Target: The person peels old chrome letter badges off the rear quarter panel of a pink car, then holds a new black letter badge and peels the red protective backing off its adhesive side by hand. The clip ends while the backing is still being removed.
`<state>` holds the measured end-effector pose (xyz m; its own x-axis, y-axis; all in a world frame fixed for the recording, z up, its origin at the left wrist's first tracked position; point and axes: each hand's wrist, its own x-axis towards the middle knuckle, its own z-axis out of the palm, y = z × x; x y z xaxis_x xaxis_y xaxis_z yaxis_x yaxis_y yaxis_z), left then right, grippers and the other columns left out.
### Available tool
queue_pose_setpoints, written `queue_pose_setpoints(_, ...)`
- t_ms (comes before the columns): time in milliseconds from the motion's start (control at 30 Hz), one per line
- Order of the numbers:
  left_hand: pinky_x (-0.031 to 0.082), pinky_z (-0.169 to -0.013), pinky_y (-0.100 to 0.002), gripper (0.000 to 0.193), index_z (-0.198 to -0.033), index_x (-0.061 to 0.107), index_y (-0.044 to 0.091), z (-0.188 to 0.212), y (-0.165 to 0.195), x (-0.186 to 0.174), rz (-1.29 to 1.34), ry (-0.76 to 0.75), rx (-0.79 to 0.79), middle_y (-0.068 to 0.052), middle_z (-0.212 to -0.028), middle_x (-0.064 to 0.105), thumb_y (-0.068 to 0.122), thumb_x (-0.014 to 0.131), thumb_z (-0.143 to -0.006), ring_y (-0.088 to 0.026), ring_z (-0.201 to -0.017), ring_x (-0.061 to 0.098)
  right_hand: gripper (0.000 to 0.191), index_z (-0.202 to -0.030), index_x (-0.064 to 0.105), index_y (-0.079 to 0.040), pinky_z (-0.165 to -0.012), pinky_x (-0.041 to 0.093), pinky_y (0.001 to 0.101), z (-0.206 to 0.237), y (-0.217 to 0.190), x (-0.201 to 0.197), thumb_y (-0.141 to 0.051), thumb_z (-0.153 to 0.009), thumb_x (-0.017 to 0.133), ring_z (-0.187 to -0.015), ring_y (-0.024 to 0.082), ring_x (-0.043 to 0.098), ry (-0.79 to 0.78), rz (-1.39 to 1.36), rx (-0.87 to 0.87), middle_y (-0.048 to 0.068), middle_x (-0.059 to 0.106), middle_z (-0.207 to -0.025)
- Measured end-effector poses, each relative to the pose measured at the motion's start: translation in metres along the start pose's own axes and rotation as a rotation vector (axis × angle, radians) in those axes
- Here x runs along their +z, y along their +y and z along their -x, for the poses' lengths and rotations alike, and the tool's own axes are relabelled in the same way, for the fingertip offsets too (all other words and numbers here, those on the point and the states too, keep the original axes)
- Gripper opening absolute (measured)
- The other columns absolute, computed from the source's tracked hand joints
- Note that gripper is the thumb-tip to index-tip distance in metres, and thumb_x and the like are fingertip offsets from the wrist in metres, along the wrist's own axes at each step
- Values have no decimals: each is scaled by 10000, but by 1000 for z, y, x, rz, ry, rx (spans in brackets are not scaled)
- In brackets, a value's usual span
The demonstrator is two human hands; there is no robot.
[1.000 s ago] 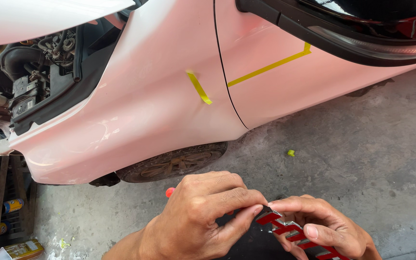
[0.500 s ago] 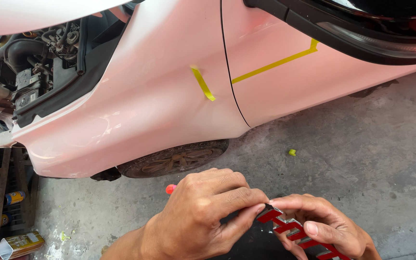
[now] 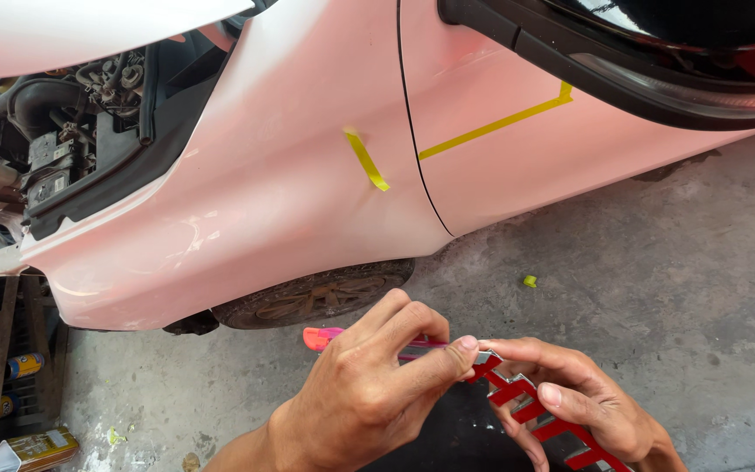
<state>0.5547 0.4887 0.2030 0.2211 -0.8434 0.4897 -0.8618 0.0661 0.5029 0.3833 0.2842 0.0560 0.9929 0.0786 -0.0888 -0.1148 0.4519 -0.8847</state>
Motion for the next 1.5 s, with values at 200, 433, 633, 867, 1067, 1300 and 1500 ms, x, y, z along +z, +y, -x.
queue_pose_setpoints(200, 500, -655, -293, 195, -1068, 723, 95, 5, -9, 5, 107, 70, -73, -48, -961, 595, 39, 815, -906, -168, -803, 586, 754, -1508, 498, -7, -610, 584, 354, -10, -17, 14, -478, -931, 613, -548, 199, 666, -5, 5, 28, 193, 749, -1038)
queue_pose_setpoints(433, 391, -512, -282, 134, -970, 679, 6, 8, -16, 10, 391, 209, -393, -42, -756, 575, 13, 772, -874, -131, -566, 482, 654, -1557, 436, -33, -609, 582, 346, -22, -32, 24, -357, -999, 545, -602, 190, 664, -34, 84, -79, 127, 660, -759)
queue_pose_setpoints(633, 496, -621, -299, 233, -1045, 653, 36, 1, -18, 12, 51, 219, 31, -55, -908, 627, -29, 801, -876, -183, -748, 616, 624, -1533, 486, -22, -608, 556, 336, -27, -38, 33, -322, -992, 568, -664, 170, 589, 25, 294, -176, 109, 667, -803)
queue_pose_setpoints(867, 451, -583, -317, 252, -1008, 662, 31, -2, -15, 4, -35, 204, 87, -69, -885, 605, -17, 838, -834, -198, -711, 576, 603, -1520, 511, -41, -652, 562, 340, -27, -45, 39, -363, -1016, 585, -719, 165, 617, 25, 440, -285, 79, 672, -850)
queue_pose_setpoints(1067, 467, -620, -329, 242, -986, 654, 35, -3, -13, -1, -72, 158, 131, -64, -886, 576, 0, 834, -829, -211, -725, 559, 607, -1524, 526, -51, -669, 523, 351, -27, -51, 40, -288, -972, 617, -726, 167, 560, 29, 558, -282, 65, 647, -832)
queue_pose_setpoints(1300, 486, -646, -344, 232, -1011, 655, 12, -2, -15, -4, -138, 136, 221, -76, -923, 585, 70, 834, -875, -228, -750, 564, 603, -1495, 543, -38, -720, 539, 364, -26, -54, 42, -176, -923, 673, -817, 198, 579, 14, 670, -304, 67, 648, -872)
queue_pose_setpoints(1500, 488, -635, -334, 221, -1006, 662, 0, -1, -15, -3, -179, 168, 262, -71, -928, 597, 55, 837, -883, -214, -742, 573, 599, -1506, 531, -24, -715, 539, 367, -27, -52, 43, -156, -938, 667, -782, 192, 588, -20, 597, -348, 73, 645, -862)
